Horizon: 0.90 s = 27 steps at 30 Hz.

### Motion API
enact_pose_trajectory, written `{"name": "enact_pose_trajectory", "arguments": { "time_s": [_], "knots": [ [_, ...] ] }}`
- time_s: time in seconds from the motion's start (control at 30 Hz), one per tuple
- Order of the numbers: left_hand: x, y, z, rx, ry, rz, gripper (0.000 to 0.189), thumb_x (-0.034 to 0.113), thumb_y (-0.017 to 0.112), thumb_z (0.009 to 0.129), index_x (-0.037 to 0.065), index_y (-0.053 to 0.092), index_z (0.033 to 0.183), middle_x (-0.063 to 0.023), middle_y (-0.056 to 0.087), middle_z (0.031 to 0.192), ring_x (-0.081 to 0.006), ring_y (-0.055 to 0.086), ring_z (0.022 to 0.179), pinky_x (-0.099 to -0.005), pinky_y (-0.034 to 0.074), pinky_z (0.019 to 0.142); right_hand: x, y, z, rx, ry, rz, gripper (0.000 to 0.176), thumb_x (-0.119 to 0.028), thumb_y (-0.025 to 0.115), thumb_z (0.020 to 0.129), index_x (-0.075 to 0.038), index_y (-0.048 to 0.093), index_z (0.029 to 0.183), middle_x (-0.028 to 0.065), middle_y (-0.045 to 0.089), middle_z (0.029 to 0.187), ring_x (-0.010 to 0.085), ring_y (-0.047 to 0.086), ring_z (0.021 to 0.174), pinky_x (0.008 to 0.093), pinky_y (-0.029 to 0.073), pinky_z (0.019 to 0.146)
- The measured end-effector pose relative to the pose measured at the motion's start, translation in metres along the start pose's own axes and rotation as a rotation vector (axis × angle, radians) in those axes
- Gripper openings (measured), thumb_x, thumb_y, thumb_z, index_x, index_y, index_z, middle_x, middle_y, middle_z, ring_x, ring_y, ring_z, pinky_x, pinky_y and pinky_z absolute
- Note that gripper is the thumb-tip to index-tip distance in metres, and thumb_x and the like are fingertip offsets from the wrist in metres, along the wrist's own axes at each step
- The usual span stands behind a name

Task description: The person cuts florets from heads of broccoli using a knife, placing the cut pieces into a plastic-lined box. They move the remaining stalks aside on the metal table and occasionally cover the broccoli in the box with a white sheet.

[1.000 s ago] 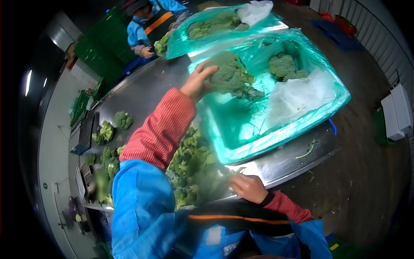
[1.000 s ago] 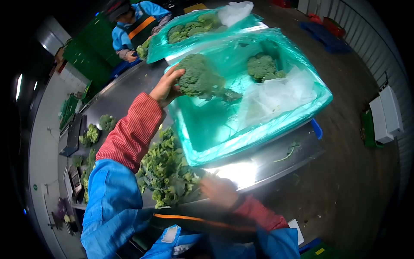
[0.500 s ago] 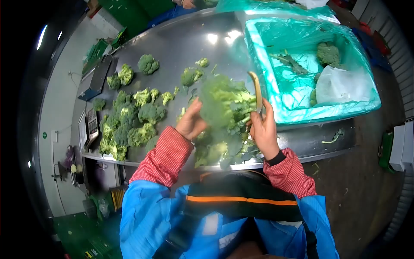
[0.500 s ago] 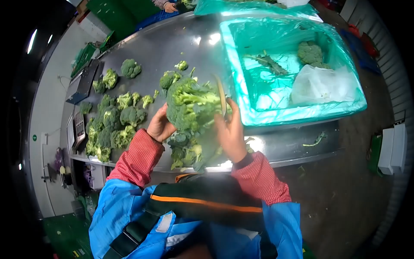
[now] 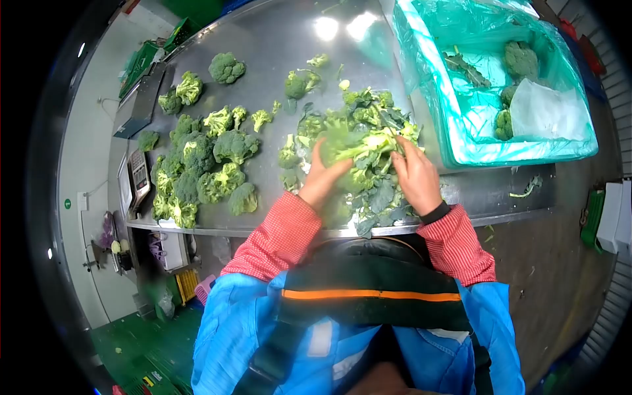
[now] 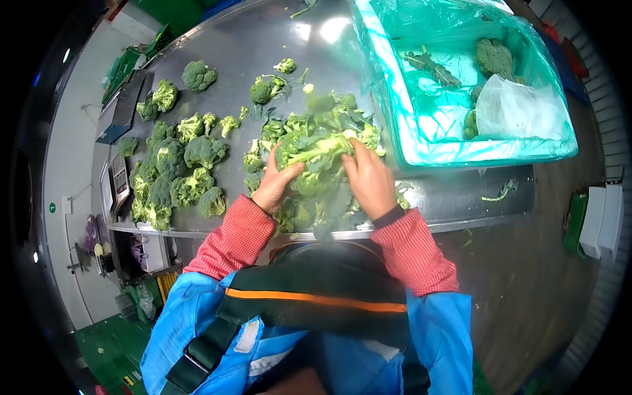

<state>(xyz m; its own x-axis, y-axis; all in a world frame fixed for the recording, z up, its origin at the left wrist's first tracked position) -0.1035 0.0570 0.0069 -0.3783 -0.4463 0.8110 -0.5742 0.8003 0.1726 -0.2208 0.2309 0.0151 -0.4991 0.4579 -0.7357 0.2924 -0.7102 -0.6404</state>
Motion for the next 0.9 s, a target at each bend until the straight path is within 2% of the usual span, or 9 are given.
{"name": "enact_pose_trajectory", "arguments": {
  "time_s": [0.13, 0.23, 0.37, 0.4, 0.5, 0.6, 0.7, 0.73, 0.9],
  "knots": [
    [0.000, 0.009, -0.001, 0.010, 0.013, -0.059, 0.091, 0.015, 0.073, 0.086, 0.020, 0.013, 0.154, -0.0118, 0.044, 0.139, -0.0282, 0.050, 0.119, -0.0475, 0.053, 0.086, -0.012, -0.014, -0.019, -0.002, -0.104, -0.087, 0.013, -0.018, 0.061, 0.094, -0.006, 0.057, 0.099, 0.0188, 0.064, 0.088, 0.0404, 0.064, 0.071, 0.0481, 0.051, 0.059],
    [-0.006, 0.008, 0.006, 0.011, 0.054, -0.053, 0.091, 0.014, 0.072, 0.087, 0.017, 0.012, 0.154, -0.0128, 0.045, 0.138, -0.0270, 0.051, 0.119, -0.0450, 0.053, 0.088, -0.013, 0.001, -0.025, -0.203, 0.011, -0.159, 0.014, -0.015, 0.061, 0.094, -0.003, 0.055, 0.099, 0.0180, 0.066, 0.091, 0.0407, 0.064, 0.080, 0.0479, 0.050, 0.063],
    [-0.009, 0.010, 0.007, 0.027, 0.056, -0.035, 0.091, 0.014, 0.072, 0.087, 0.011, 0.010, 0.154, -0.0145, 0.046, 0.137, -0.0266, 0.051, 0.120, -0.0411, 0.051, 0.093, 0.010, 0.030, -0.032, -0.307, 0.029, -0.240, 0.015, -0.014, 0.057, 0.095, -0.002, 0.049, 0.092, 0.0199, 0.064, 0.075, 0.0429, 0.062, 0.067, 0.0510, 0.049, 0.058],
    [-0.012, 0.008, 0.011, 0.040, 0.112, 0.006, 0.091, 0.015, 0.071, 0.087, 0.011, 0.009, 0.154, -0.0156, 0.046, 0.137, -0.0266, 0.052, 0.119, -0.0405, 0.050, 0.094, 0.007, 0.028, -0.031, -0.255, -0.040, -0.326, 0.006, -0.007, 0.052, 0.091, -0.002, 0.050, 0.090, 0.0190, 0.064, 0.068, 0.0368, 0.067, 0.063, 0.0464, 0.053, 0.053],
    [-0.027, 0.002, 0.023, 0.085, 0.243, 0.121, 0.092, 0.016, 0.071, 0.089, 0.008, 0.008, 0.155, -0.0181, 0.047, 0.137, -0.0264, 0.054, 0.116, -0.0373, 0.048, 0.098, 0.007, 0.032, -0.026, -0.269, -0.009, -0.420, 0.003, -0.003, 0.051, 0.089, -0.001, 0.048, 0.091, 0.0189, 0.065, 0.069, 0.0361, 0.068, 0.063, 0.0453, 0.053, 0.052],
    [-0.041, -0.001, 0.032, 0.168, 0.326, 0.200, 0.091, 0.012, 0.070, 0.087, 0.005, 0.010, 0.155, -0.0194, 0.044, 0.139, -0.0267, 0.052, 0.118, -0.0350, 0.046, 0.100, 0.019, 0.047, -0.021, -0.305, 0.065, -0.454, 0.009, -0.008, 0.054, 0.088, 0.000, 0.056, 0.092, 0.0193, 0.067, 0.073, 0.0373, 0.068, 0.068, 0.0477, 0.054, 0.057],
    [-0.044, 0.012, 0.017, 0.208, 0.552, 0.689, 0.091, 0.011, 0.072, 0.081, 0.002, 0.016, 0.153, -0.0219, 0.038, 0.142, -0.0308, 0.043, 0.130, -0.0405, 0.039, 0.108, 0.078, 0.104, -0.039, -0.496, 0.145, -0.424, 0.016, -0.014, 0.057, 0.086, -0.002, 0.065, 0.094, 0.0196, 0.069, 0.079, 0.0386, 0.069, 0.076, 0.0499, 0.054, 0.067],
    [-0.039, 0.017, 0.012, 0.209, 0.624, 0.742, 0.091, 0.009, 0.071, 0.081, 0.005, 0.015, 0.154, -0.0209, 0.041, 0.140, -0.0327, 0.048, 0.125, -0.0409, 0.042, 0.105, 0.059, 0.079, -0.035, -0.235, 0.160, -0.177, 0.018, -0.018, 0.060, 0.083, -0.006, 0.072, 0.089, 0.0204, 0.069, 0.083, 0.0403, 0.067, 0.082, 0.0508, 0.053, 0.074],
    [-0.013, -0.003, 0.007, -0.081, 0.124, -0.261, 0.090, 0.005, 0.069, 0.083, 0.015, 0.016, 0.155, -0.0153, 0.048, 0.137, -0.0277, 0.054, 0.121, -0.0400, 0.048, 0.102, 0.061, 0.056, -0.033, -0.486, 0.003, -0.238, 0.022, -0.018, 0.055, 0.091, -0.001, 0.062, 0.102, 0.0253, 0.064, 0.077, 0.0450, 0.062, 0.074, 0.0547, 0.050, 0.066]
  ]
}}
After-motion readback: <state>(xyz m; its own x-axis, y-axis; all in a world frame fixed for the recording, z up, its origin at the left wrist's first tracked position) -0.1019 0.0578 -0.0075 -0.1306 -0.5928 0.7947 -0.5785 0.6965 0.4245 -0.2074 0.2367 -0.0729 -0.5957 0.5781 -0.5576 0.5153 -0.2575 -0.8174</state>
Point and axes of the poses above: each hand's wrist, its own z-axis towards the middle knuckle, its own y-axis out of the palm, x = y × z, the point moved 5 cm from there along z, towards the middle knuckle
